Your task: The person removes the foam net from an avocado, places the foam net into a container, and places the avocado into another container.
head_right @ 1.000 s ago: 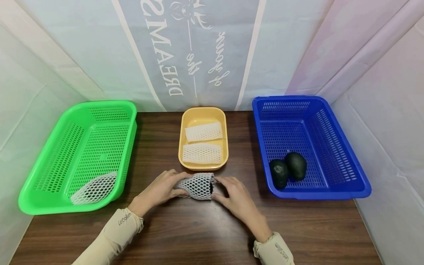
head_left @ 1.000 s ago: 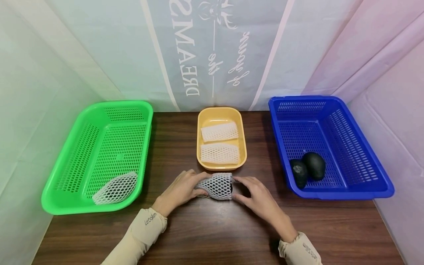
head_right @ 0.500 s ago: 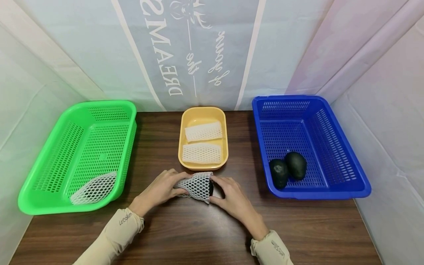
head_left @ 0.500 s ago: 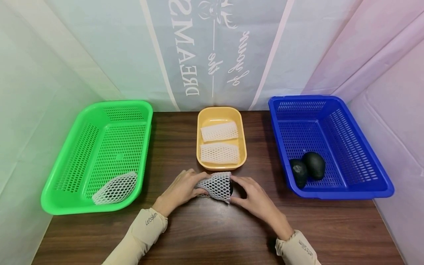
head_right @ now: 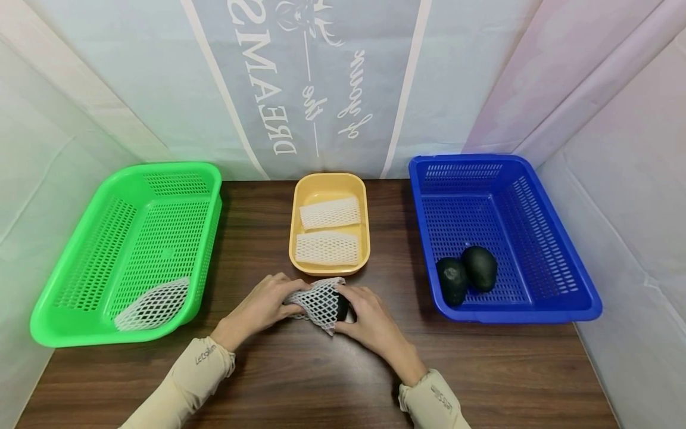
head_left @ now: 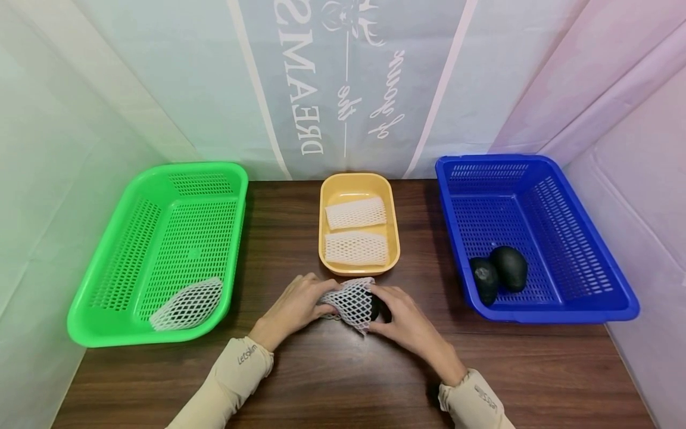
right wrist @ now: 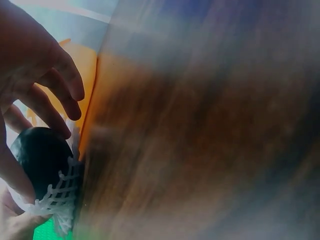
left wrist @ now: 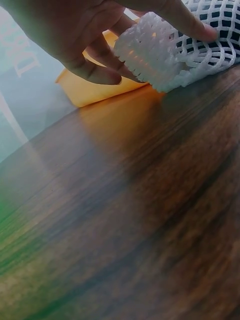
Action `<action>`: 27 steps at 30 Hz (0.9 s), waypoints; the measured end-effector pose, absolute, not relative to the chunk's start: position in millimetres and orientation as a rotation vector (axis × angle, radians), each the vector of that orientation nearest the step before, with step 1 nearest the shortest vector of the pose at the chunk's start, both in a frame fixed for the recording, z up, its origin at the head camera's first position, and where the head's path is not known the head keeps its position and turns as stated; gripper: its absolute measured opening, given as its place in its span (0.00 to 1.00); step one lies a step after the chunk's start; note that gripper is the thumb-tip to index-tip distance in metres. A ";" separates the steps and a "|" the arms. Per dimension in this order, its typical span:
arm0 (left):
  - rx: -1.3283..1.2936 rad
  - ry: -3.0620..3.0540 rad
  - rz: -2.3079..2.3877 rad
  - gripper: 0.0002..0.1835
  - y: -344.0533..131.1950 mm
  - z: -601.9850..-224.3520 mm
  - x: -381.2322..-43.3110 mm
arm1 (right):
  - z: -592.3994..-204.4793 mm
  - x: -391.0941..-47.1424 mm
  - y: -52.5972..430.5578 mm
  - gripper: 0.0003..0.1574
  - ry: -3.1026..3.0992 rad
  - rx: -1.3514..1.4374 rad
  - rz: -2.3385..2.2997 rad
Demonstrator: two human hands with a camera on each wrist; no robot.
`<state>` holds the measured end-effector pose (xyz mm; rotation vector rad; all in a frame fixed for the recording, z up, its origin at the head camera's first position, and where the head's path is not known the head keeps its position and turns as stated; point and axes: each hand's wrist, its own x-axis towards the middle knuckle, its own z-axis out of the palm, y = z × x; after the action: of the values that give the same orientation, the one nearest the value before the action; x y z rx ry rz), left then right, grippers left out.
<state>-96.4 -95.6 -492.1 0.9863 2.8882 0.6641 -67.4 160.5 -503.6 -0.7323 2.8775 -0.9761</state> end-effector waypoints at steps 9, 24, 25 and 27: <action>1.005 2.905 0.638 0.18 -94.6 -491.8 -96.3 | -505.9 -67.2 156.1 0.46 2.876 -0.714 -0.961; 1.006 2.912 0.610 0.16 -95.8 -489.6 -96.0 | -498.9 -63.8 161.3 0.48 2.931 -0.738 -0.873; 1.007 2.912 0.615 0.15 -96.0 -488.8 -96.1 | -497.4 -63.6 162.7 0.48 2.936 -0.741 -0.869; 1.011 2.915 0.632 0.15 -96.7 -486.6 -96.7 | -494.1 -63.5 165.7 0.49 2.945 -0.747 -0.869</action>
<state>-96.7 -96.7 -486.6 1.0115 2.9153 0.6318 -63.5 165.7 -494.1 -0.7473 2.9447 -0.8688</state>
